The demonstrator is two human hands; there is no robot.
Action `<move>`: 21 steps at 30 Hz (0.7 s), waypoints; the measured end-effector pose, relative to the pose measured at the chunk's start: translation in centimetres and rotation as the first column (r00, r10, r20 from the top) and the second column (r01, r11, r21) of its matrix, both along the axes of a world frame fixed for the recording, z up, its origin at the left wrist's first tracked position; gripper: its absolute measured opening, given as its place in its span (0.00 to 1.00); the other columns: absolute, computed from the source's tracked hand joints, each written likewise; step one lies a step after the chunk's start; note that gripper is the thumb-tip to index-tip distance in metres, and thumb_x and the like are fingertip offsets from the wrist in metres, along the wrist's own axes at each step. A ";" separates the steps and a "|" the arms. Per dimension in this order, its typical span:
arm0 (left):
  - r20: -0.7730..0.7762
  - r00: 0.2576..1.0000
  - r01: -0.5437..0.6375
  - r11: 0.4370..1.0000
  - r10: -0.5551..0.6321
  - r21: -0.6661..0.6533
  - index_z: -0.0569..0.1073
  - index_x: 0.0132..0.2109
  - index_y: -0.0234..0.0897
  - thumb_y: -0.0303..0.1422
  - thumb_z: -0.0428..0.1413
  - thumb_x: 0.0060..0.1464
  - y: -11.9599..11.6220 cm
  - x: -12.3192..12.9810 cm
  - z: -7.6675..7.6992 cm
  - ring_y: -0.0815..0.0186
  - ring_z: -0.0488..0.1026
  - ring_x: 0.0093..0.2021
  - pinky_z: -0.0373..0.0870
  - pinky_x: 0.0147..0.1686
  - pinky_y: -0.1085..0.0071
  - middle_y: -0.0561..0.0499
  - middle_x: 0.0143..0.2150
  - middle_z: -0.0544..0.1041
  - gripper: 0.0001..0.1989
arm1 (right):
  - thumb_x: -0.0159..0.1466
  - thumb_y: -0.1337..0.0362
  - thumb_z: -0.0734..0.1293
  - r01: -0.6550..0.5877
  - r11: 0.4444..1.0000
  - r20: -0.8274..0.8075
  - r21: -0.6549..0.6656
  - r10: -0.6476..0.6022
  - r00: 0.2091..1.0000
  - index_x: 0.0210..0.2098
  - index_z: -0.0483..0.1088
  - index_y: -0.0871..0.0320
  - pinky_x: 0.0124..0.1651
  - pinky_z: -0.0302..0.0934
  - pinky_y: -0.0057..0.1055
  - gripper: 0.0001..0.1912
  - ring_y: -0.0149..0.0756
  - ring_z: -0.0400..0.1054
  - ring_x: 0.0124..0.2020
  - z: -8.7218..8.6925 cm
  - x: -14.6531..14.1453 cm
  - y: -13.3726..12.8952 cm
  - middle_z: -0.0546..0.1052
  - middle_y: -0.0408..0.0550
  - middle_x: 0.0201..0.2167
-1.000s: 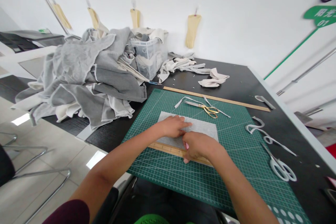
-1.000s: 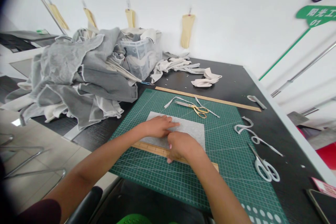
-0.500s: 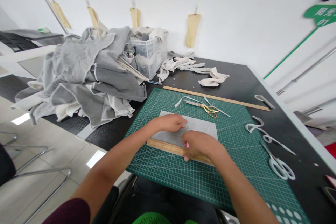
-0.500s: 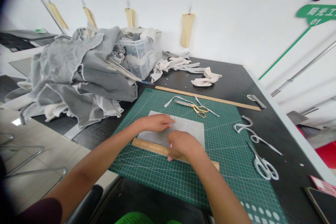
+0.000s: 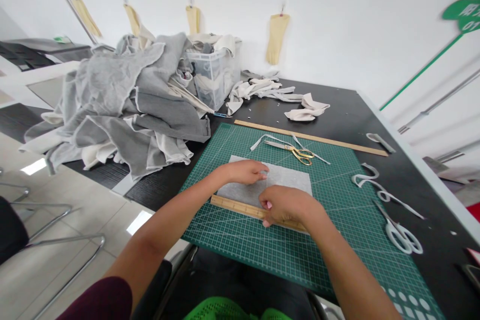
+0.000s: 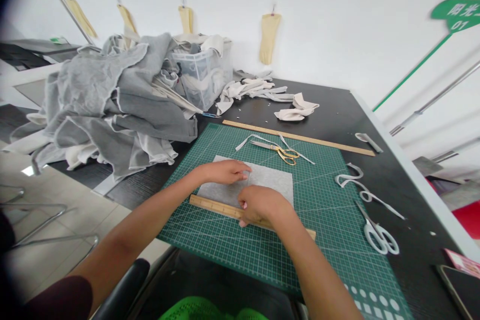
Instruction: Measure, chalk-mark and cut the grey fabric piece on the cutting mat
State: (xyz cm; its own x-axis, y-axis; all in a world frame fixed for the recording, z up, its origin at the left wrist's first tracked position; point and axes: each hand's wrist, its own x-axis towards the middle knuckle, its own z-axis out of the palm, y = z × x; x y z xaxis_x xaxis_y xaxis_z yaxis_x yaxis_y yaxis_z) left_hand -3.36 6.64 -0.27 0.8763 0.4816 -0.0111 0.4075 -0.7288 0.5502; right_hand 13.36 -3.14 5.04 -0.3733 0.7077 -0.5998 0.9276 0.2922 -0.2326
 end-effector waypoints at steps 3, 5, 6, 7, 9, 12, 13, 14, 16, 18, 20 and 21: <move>-0.025 0.999 0.020 0.999 -0.021 -0.037 0.71 0.60 0.33 0.33 0.52 0.68 0.1 0.0 -0.1 0.58 0.71 0.61 0.65 0.60 0.64 0.40 0.63 0.73 0.17 | 0.48 0.55 0.80 0.009 0.999 -0.012 0.044 -0.008 1.000 0.33 0.76 0.52 0.30 0.48 0.30 0.16 0.38 0.67 0.28 -0.6 0.3 0.2 0.74 0.40 0.24; -0.023 1.000 0.017 0.999 -0.018 -0.042 0.70 0.61 0.33 0.33 0.52 0.67 0.1 -0.1 -0.1 0.58 0.71 0.61 0.65 0.60 0.64 0.41 0.63 0.73 0.18 | 0.48 0.55 0.80 -0.003 0.999 -0.020 0.045 0.004 1.000 0.31 0.75 0.52 0.29 0.47 0.29 0.16 0.36 0.65 0.26 -0.8 0.5 0.3 0.73 0.39 0.24; -0.017 1.000 0.014 0.999 -0.015 -0.044 0.70 0.60 0.34 0.33 0.53 0.67 0.1 -0.1 -0.2 0.58 0.71 0.60 0.65 0.59 0.64 0.41 0.62 0.73 0.17 | 0.49 0.55 0.79 -0.020 0.999 -0.027 0.034 0.021 0.999 0.30 0.75 0.53 0.29 0.47 0.29 0.14 0.35 0.64 0.25 -0.8 0.6 0.4 0.72 0.39 0.23; -0.012 1.000 0.012 0.999 -0.012 -0.047 0.71 0.60 0.35 0.33 0.52 0.67 0.1 -0.1 -0.2 0.58 0.72 0.59 0.65 0.59 0.64 0.42 0.61 0.74 0.16 | 0.50 0.55 0.78 -0.043 0.999 -0.038 0.023 0.043 0.998 0.28 0.74 0.53 0.28 0.46 0.29 0.13 0.34 0.63 0.25 -0.7 0.7 0.4 0.71 0.39 0.22; -0.003 1.000 0.010 0.998 -0.011 -0.061 0.72 0.57 0.36 0.34 0.51 0.68 0.2 -0.2 -0.3 0.59 0.73 0.56 0.66 0.56 0.65 0.44 0.59 0.76 0.14 | 0.53 0.56 0.76 -0.087 0.996 -0.066 0.026 0.088 0.994 0.27 0.73 0.54 0.28 0.45 0.29 0.12 0.33 0.61 0.24 -0.2 0.7 0.3 0.70 0.38 0.21; 0.003 1.000 0.024 0.997 -0.024 -0.074 0.74 0.54 0.37 0.35 0.51 0.68 0.4 -0.2 -0.4 0.60 0.74 0.52 0.68 0.53 0.66 0.45 0.55 0.78 0.13 | 0.55 0.57 0.74 -0.090 0.993 -0.059 0.075 0.094 0.994 0.27 0.72 0.54 0.28 0.45 0.29 0.10 0.34 0.62 0.26 0.5 0.5 0.1 0.71 0.40 0.23; 0.006 0.999 0.033 0.997 -0.032 -0.074 0.74 0.53 0.37 0.35 0.51 0.68 0.4 -0.2 -0.5 0.60 0.74 0.52 0.68 0.52 0.66 0.45 0.54 0.78 0.12 | 0.56 0.58 0.74 -0.076 0.993 -0.040 0.094 0.080 0.996 0.28 0.72 0.54 0.28 0.45 0.29 0.09 0.34 0.63 0.26 0.7 0.4 -0.1 0.71 0.40 0.24; 0.010 0.999 0.040 0.997 -0.039 -0.073 0.74 0.53 0.37 0.35 0.52 0.68 0.5 -0.2 -0.6 0.60 0.74 0.51 0.68 0.52 0.67 0.45 0.54 0.78 0.12 | 0.56 0.58 0.74 -0.062 0.993 -0.021 0.101 0.065 0.998 0.28 0.73 0.54 0.28 0.46 0.29 0.09 0.35 0.64 0.27 0.7 0.3 -0.2 0.72 0.41 0.24; 0.021 0.999 0.047 0.996 -0.045 -0.075 0.74 0.54 0.37 0.35 0.52 0.68 0.6 -0.3 -0.7 0.60 0.74 0.51 0.68 0.51 0.67 0.45 0.53 0.78 0.12 | 0.54 0.55 0.75 -0.039 0.997 -0.004 0.073 0.039 0.999 0.29 0.73 0.54 0.28 0.47 0.29 0.11 0.35 0.66 0.27 0.7 0.0 -0.3 0.74 0.41 0.25; 0.030 0.999 0.045 0.996 -0.043 -0.077 0.74 0.54 0.36 0.35 0.52 0.67 0.7 -0.3 -0.8 0.60 0.74 0.51 0.68 0.51 0.67 0.44 0.54 0.78 0.13 | 0.52 0.50 0.77 -0.030 0.999 -0.027 0.029 0.031 0.999 0.31 0.74 0.54 0.28 0.48 0.29 0.16 0.37 0.67 0.28 0.5 -0.1 -0.3 0.75 0.41 0.26; 0.029 0.998 0.053 0.996 -0.051 -0.072 0.73 0.54 0.35 0.35 0.53 0.67 0.7 -0.3 -0.8 0.59 0.74 0.51 0.68 0.51 0.66 0.43 0.54 0.78 0.13 | 0.52 0.47 0.76 -0.033 0.999 -0.062 0.034 0.035 0.997 0.32 0.75 0.53 0.28 0.49 0.30 0.18 0.38 0.69 0.29 0.3 -0.1 -0.2 0.77 0.42 0.28; 0.026 0.998 0.060 0.996 -0.058 -0.069 0.74 0.54 0.35 0.35 0.53 0.67 0.7 -0.3 -0.8 0.60 0.74 0.50 0.68 0.51 0.67 0.44 0.53 0.78 0.13 | 0.53 0.47 0.75 -0.038 0.998 -0.072 0.055 0.042 0.997 0.32 0.75 0.53 0.28 0.49 0.30 0.18 0.39 0.69 0.29 0.2 -0.1 -0.1 0.77 0.42 0.28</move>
State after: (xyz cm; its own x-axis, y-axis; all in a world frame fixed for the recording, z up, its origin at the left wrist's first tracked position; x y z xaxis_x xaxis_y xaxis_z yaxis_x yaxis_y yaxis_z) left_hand -3.63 7.31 -1.05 0.9034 0.4282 -0.0211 0.3512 -0.7109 0.6093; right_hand 13.26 -3.19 5.26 -0.4433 0.7215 -0.5319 0.8961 0.3424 -0.2824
